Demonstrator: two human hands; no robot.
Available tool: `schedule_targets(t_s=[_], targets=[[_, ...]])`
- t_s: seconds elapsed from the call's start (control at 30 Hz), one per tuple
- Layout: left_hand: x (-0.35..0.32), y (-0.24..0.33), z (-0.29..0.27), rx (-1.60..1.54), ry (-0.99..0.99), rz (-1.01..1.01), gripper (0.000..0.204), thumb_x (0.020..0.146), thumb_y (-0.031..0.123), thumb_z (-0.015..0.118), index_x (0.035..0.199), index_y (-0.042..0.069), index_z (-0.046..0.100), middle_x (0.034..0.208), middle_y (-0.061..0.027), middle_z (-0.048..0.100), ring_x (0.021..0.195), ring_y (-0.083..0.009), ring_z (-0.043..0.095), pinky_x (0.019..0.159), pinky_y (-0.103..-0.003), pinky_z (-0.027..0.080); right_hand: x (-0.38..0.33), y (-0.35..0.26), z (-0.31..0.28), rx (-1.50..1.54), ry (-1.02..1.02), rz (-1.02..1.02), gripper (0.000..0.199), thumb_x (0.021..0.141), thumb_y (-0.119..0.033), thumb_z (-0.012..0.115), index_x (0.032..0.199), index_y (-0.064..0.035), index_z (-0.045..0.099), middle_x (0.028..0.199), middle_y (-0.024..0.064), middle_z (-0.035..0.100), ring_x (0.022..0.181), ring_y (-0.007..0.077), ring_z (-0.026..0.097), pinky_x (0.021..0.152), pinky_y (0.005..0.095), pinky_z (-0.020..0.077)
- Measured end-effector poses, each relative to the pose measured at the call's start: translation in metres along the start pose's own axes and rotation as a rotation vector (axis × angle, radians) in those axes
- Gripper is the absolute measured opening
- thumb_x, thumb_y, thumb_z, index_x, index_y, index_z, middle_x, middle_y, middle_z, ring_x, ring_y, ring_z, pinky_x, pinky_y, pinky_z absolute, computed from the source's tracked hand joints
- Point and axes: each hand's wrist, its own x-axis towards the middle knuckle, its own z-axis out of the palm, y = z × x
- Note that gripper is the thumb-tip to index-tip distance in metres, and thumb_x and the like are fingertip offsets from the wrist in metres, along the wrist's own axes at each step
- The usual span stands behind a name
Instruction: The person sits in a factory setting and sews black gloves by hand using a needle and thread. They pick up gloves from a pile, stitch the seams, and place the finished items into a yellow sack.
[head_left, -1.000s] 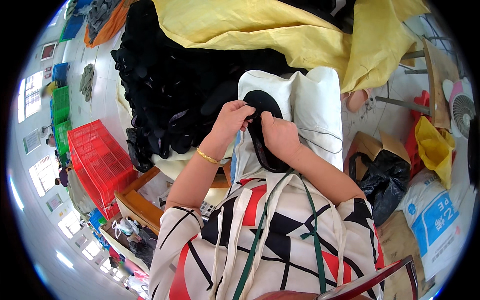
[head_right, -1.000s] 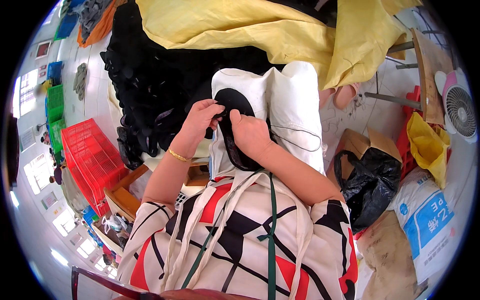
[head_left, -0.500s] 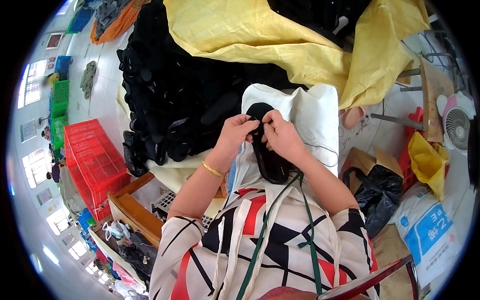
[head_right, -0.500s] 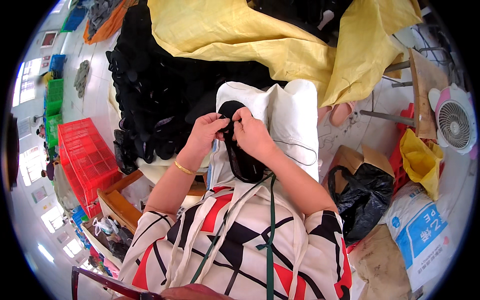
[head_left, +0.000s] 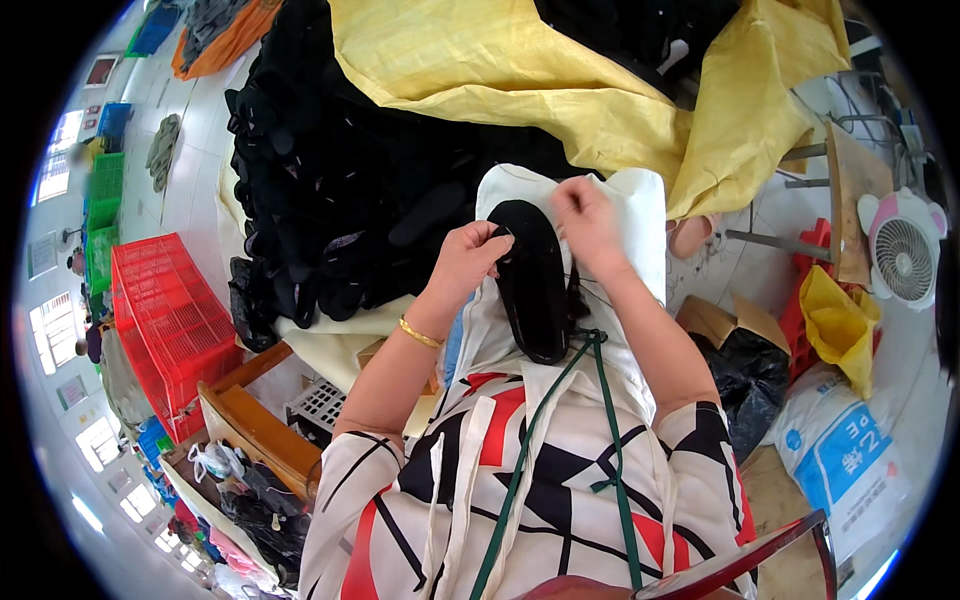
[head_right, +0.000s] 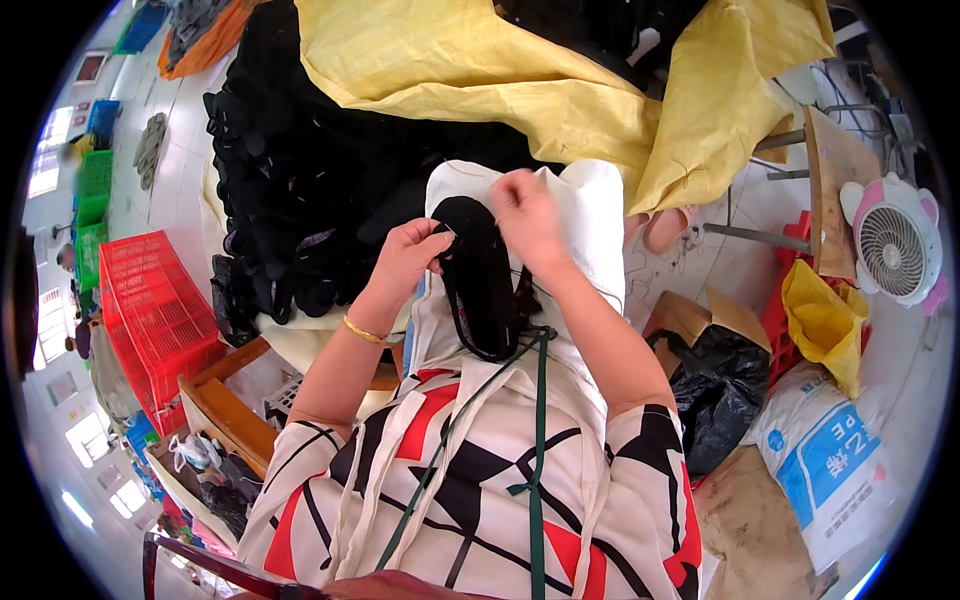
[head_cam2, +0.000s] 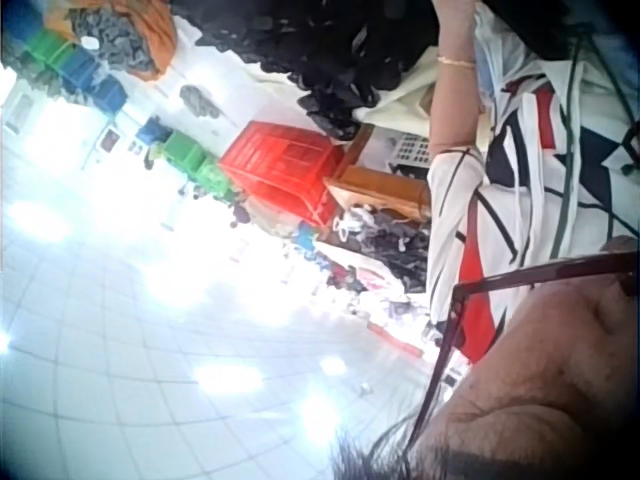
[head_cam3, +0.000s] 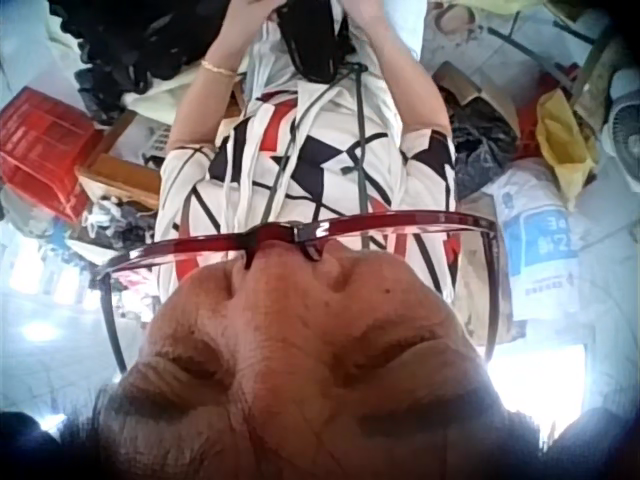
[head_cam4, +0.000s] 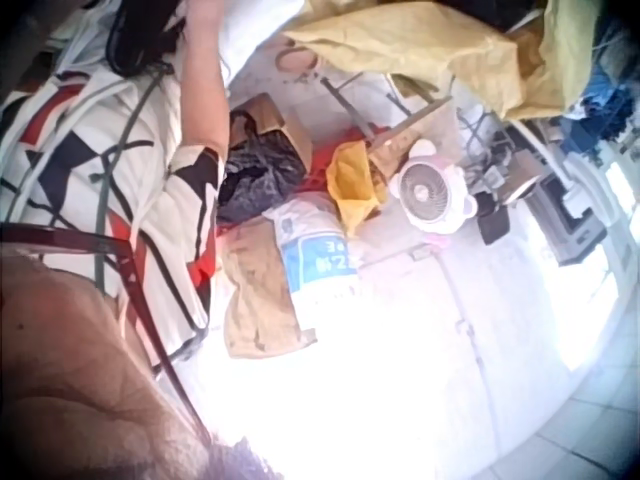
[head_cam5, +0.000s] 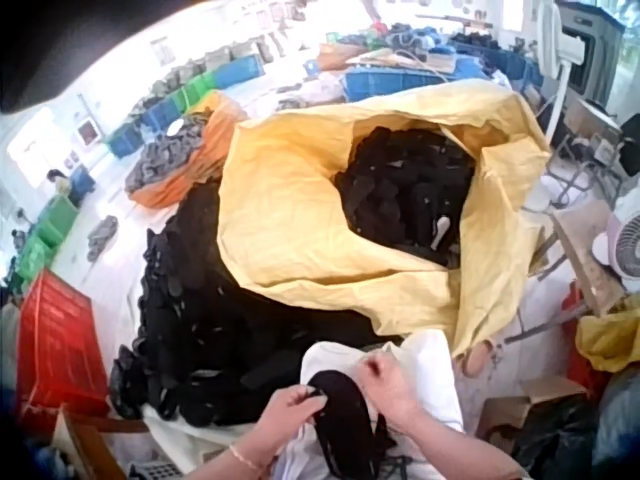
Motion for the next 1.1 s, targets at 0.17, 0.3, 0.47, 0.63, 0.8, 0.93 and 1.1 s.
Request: schedule_targets(t_s=[0.17, 0.3, 0.47, 0.63, 0.8, 0.93, 1.1], targets=[[0.001, -0.001, 0.003, 0.002, 0.036, 0.004, 0.015, 0.086, 0.017, 0.07, 0.081, 0.002, 0.066, 0.067, 0.003, 0.058, 0.054, -0.0037, 0.049, 0.051, -0.021, 0.042, -0.009, -0.002, -0.006, -0.166, 0.087, -0.332, 0.017, 0.092, -0.011, 0.064, 0.108, -0.0044, 0.065, 0.097, 0.0074, 0.064, 0.085, 0.0177, 0.06, 0.078, 0.0308, 0.0499], [0.005, -0.009, 0.0, 0.04, 0.021, 0.022, 0.017, 0.085, 0.017, 0.071, 0.078, 0.002, 0.066, 0.064, 0.0031, 0.057, 0.053, -0.0039, 0.048, 0.05, -0.021, 0.041, -0.026, -0.008, 0.015, -0.245, -0.133, -0.428, 0.011, 0.089, -0.009, 0.065, 0.098, -0.0044, 0.065, 0.091, 0.0099, 0.062, 0.084, 0.0243, 0.061, 0.075, 0.0338, 0.0491], [0.007, -0.002, 0.005, 0.122, 0.043, 0.021, 0.02, 0.085, 0.018, 0.072, 0.077, 0.001, 0.066, 0.063, 0.0016, 0.058, 0.052, -0.005, 0.049, 0.048, -0.021, 0.041, -0.004, -0.001, 0.038, -0.115, 0.143, -0.52, 0.009, 0.09, -0.009, 0.059, 0.085, -0.0019, 0.058, 0.083, 0.016, 0.059, 0.081, 0.0356, 0.059, 0.071, 0.0411, 0.048], [0.008, -0.002, 0.003, 0.102, 0.042, 0.005, 0.021, 0.085, 0.02, 0.072, 0.081, 0.001, 0.066, 0.064, 0.001, 0.058, 0.051, -0.0051, 0.048, 0.047, -0.022, 0.04, 0.002, -0.034, 0.008, 0.372, -0.245, 0.032, 0.022, 0.104, -0.029, 0.049, 0.101, -0.007, 0.053, 0.077, 0.0029, 0.063, 0.053, 0.006, 0.056, 0.043, 0.0192, 0.0411], [0.008, 0.001, 0.003, 0.146, 0.04, -0.001, 0.021, 0.086, 0.02, 0.071, 0.079, 0.001, 0.065, 0.063, 0.0011, 0.057, 0.051, -0.0047, 0.047, 0.047, -0.022, 0.039, -0.029, -0.005, -0.079, 0.475, -0.184, 0.163, 0.023, 0.102, -0.032, 0.052, 0.092, -0.011, 0.052, 0.065, -0.001, 0.054, 0.048, 0.0093, 0.048, 0.043, 0.024, 0.0382], [0.005, -0.002, 0.004, 0.168, 0.059, 0.025, 0.022, 0.087, 0.019, 0.071, 0.079, 0.001, 0.064, 0.063, 0.0015, 0.057, 0.051, -0.0043, 0.046, 0.047, -0.022, 0.038, -0.031, 0.02, -0.234, 0.951, 0.335, 0.048, 0.014, 0.1, -0.014, 0.055, 0.088, -0.0086, 0.051, 0.064, -0.0034, 0.042, 0.057, 0.0102, 0.041, 0.056, 0.0251, 0.0425], [0.014, 0.0, 0.004, 0.203, -0.031, 0.061, 0.022, 0.087, 0.019, 0.071, 0.079, -0.001, 0.064, 0.063, 0.0019, 0.057, 0.054, -0.0043, 0.047, 0.049, -0.023, 0.038, -0.11, 0.098, -0.531, 1.077, 1.075, -0.486, 0.019, 0.09, -0.008, 0.062, 0.077, -0.0057, 0.049, 0.062, 0.0037, 0.04, 0.054, 0.0192, 0.042, 0.068, 0.0333, 0.0513]])
